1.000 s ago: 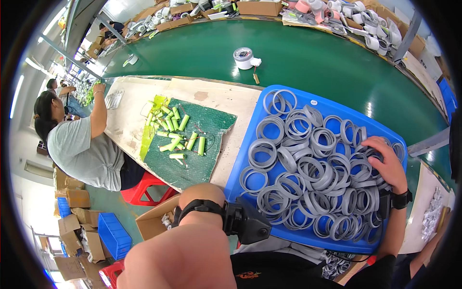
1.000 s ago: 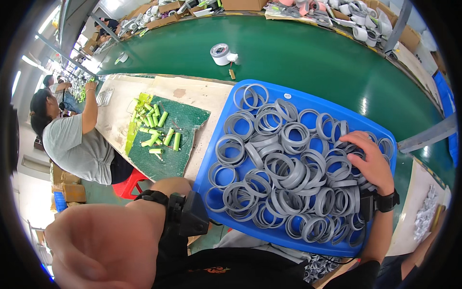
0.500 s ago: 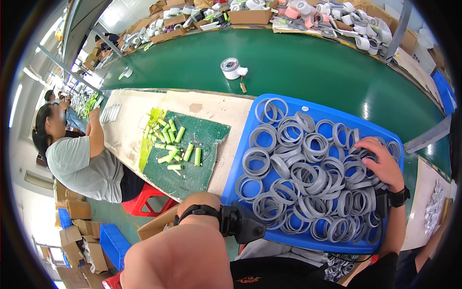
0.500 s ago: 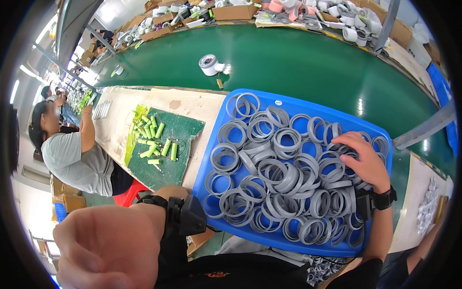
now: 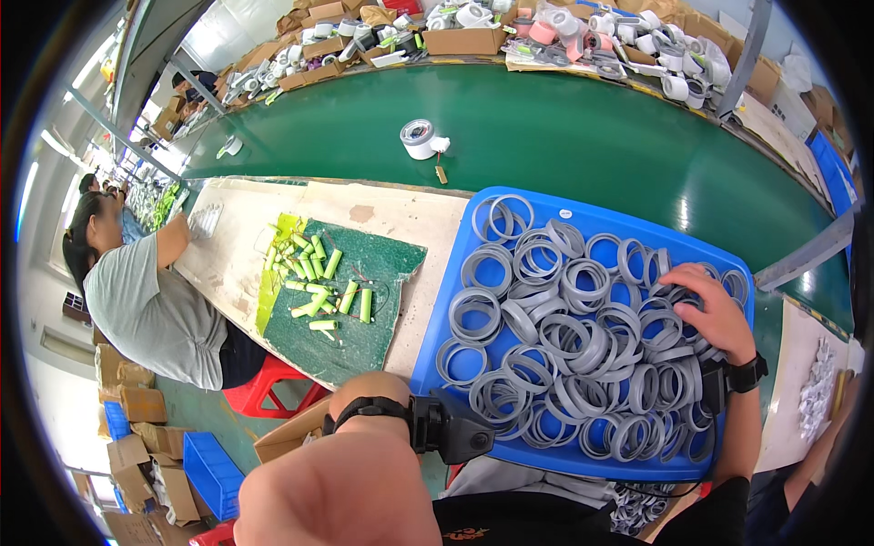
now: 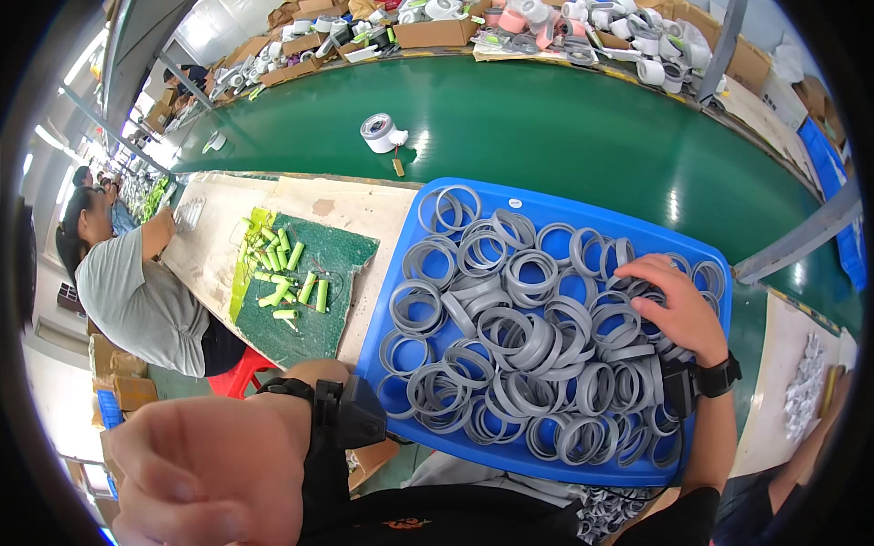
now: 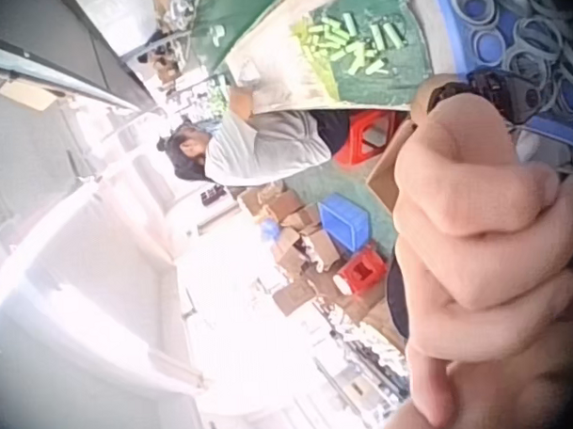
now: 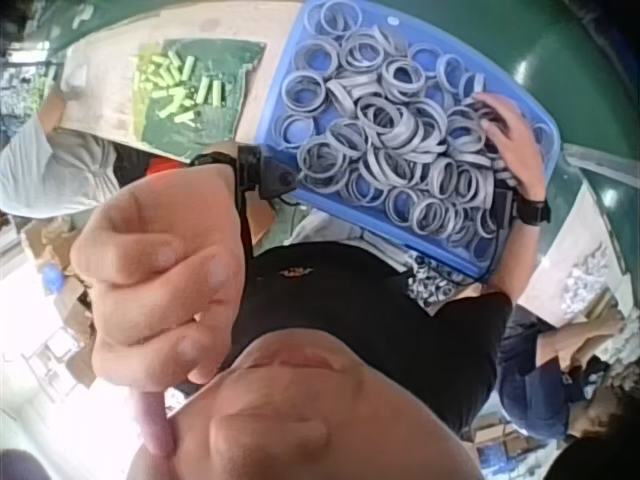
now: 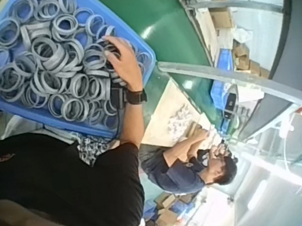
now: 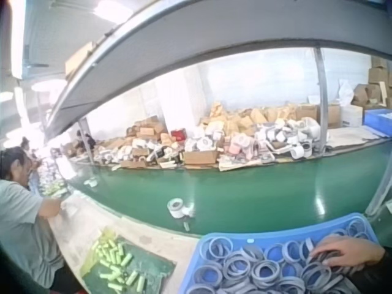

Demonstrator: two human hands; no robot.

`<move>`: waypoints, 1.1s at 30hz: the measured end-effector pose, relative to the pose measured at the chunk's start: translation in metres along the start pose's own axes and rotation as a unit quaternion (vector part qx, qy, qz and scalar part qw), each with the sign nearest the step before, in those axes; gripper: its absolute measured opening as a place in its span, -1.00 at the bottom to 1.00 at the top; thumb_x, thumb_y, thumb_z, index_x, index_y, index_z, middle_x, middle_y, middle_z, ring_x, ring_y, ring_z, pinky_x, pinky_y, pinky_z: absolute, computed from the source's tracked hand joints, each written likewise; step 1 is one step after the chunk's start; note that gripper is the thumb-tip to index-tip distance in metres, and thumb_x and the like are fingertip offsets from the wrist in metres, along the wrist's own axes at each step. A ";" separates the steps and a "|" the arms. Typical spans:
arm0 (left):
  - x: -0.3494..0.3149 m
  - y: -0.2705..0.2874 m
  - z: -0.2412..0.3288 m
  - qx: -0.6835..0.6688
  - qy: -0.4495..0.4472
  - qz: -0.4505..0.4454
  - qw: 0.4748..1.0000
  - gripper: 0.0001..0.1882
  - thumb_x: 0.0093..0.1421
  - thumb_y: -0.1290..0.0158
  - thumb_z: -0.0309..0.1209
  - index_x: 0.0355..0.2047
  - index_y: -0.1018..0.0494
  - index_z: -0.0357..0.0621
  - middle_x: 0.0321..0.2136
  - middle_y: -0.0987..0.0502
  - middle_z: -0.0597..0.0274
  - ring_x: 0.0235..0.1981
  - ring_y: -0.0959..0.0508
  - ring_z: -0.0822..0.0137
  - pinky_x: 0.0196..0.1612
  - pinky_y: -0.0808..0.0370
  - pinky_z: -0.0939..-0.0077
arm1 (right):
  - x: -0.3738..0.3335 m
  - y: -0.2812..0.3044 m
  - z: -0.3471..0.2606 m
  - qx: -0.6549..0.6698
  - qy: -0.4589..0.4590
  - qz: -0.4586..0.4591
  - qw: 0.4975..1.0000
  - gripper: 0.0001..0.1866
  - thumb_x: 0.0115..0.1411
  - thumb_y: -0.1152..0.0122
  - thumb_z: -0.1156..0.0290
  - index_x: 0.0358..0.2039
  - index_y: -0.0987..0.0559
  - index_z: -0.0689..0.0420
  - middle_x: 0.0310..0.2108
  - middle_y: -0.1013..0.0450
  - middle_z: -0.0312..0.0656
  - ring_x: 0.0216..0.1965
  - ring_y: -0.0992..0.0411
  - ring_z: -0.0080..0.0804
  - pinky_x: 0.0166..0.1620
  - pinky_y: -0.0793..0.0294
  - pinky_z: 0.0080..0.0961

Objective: Manually assemble gray ring-shaped components and circular electronic housing units.

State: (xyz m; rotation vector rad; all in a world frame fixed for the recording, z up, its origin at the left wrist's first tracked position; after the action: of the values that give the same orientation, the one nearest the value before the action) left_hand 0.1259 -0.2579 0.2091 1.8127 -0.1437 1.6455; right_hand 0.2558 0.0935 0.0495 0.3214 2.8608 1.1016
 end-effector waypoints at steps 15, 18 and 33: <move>-0.010 -0.026 -0.005 0.022 0.044 0.061 0.997 -0.67 0.38 0.27 -0.31 0.07 -0.39 0.11 -0.27 -0.45 0.45 -0.54 -0.46 0.55 -0.35 -0.28 0.58 | 0.002 -0.002 0.000 -0.009 -0.003 -0.007 1.000 -0.58 -0.06 -0.12 0.50 -0.10 -0.50 0.21 -0.13 -0.43 -0.10 0.00 -0.33 -0.16 0.14 -0.23 -0.32; -0.004 -0.028 0.007 0.126 0.032 0.180 0.975 -0.67 0.39 0.26 -0.27 0.09 -0.38 0.13 -0.22 -0.44 0.46 -0.54 -0.46 0.54 -0.36 -0.28 0.57 | 0.003 0.000 -0.005 -0.013 0.002 -0.008 1.000 -0.58 -0.06 -0.12 0.49 -0.10 -0.50 0.22 -0.12 -0.42 -0.09 0.01 -0.33 -0.16 0.15 -0.22 -0.32; 0.000 -0.031 -0.029 0.180 0.012 0.260 0.949 -0.77 0.22 -0.02 -0.44 -0.53 -0.23 -0.14 -0.28 -0.12 0.25 -0.30 -0.32 0.29 -0.39 -0.28 0.44 | 0.000 -0.002 -0.004 -0.013 0.004 -0.013 1.000 -0.59 -0.02 -0.14 0.49 -0.08 -0.52 0.16 -0.11 -0.43 -0.10 0.00 -0.31 -0.14 0.13 -0.23 -0.29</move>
State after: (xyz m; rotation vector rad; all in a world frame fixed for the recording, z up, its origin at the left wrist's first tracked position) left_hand 0.1171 -0.2191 0.1957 2.1514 -0.3550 2.1729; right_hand 0.2548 0.0897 0.0512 0.2771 2.8474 1.1373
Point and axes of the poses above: each hand's wrist, its own x-axis towards the middle knuckle, its own y-axis out of the back of the hand, z = x × y, the point moved 2 cm from there along x, towards the middle knuckle
